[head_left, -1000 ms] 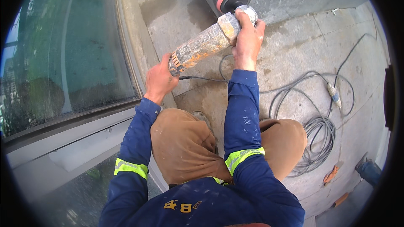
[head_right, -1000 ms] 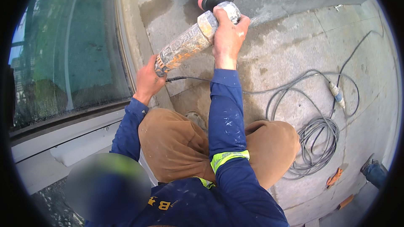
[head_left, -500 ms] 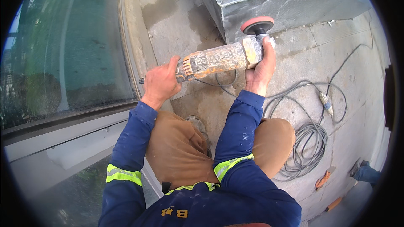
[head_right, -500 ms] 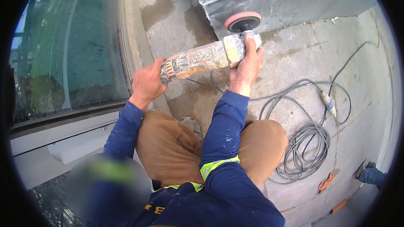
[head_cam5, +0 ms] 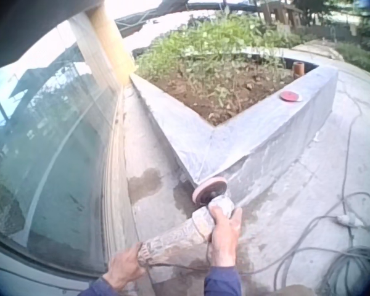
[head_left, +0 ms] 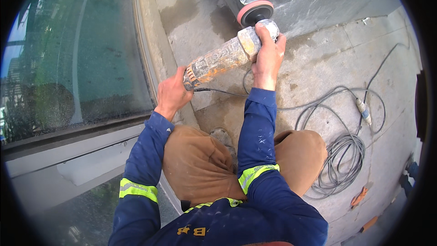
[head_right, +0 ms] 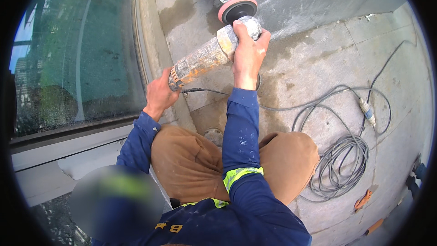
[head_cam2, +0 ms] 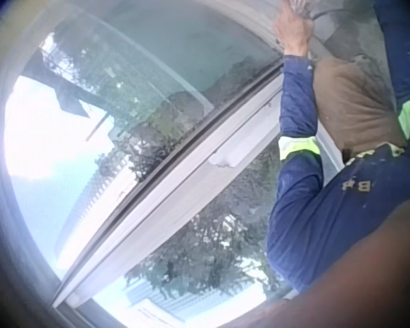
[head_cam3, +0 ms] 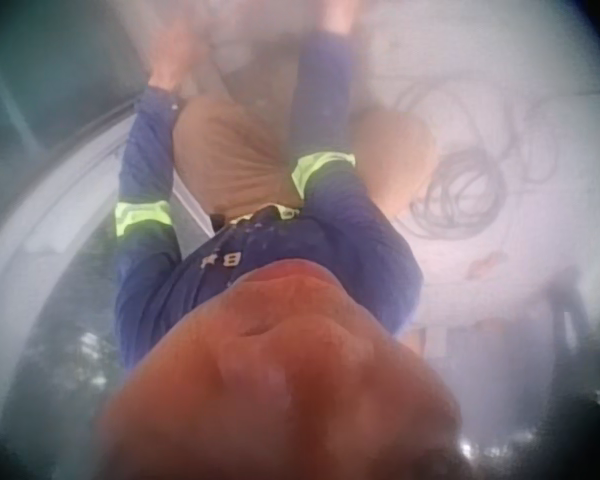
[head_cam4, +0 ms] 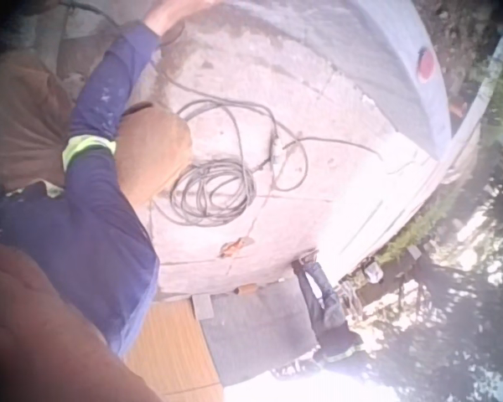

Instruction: The person uses an angle grinder to smooth the edge of a concrete planter. They hold the tool with both hands and move it along the corner and side of the planter while sitting on the ground.

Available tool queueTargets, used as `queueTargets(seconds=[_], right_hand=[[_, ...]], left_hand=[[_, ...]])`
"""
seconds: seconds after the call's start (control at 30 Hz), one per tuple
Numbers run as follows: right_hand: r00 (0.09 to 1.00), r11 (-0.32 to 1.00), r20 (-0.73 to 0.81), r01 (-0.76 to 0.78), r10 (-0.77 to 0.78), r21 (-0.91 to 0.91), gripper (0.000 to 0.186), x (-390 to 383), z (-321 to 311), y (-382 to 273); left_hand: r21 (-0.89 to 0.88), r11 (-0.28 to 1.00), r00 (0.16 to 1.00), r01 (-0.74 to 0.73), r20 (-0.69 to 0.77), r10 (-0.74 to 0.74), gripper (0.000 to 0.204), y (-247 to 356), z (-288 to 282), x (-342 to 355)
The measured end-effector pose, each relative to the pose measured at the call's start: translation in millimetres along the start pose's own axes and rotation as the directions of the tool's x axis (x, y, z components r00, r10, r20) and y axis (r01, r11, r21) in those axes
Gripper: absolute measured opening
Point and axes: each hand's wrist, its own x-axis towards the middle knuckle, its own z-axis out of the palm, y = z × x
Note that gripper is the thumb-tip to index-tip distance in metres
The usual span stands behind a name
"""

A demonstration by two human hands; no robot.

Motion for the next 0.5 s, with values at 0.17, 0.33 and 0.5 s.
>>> queueTargets(seconds=[0.17,0.33,0.5], right_hand=[[0.998,0.999,-0.069,-0.005,0.008,0.046,0.044,8.2,-4.8,4.1],[0.998,0.998,-0.032,0.060,-0.061,-0.011,0.041,9.0,0.4,-1.4],[1.000,0.999,-0.025,0.017,-0.016,0.031,0.056,6.3,-1.3,-6.1]], left_hand=[[0.008,1.000,0.998,0.010,0.066,-0.011,0.058,3.4,0.4,6.6],[-0.008,1.000,1.000,-0.004,0.005,0.004,0.058,2.5,1.4,4.7],[-0.019,1.000,1.000,0.007,0.021,-0.007,0.058,7.0,4.1,7.5]])
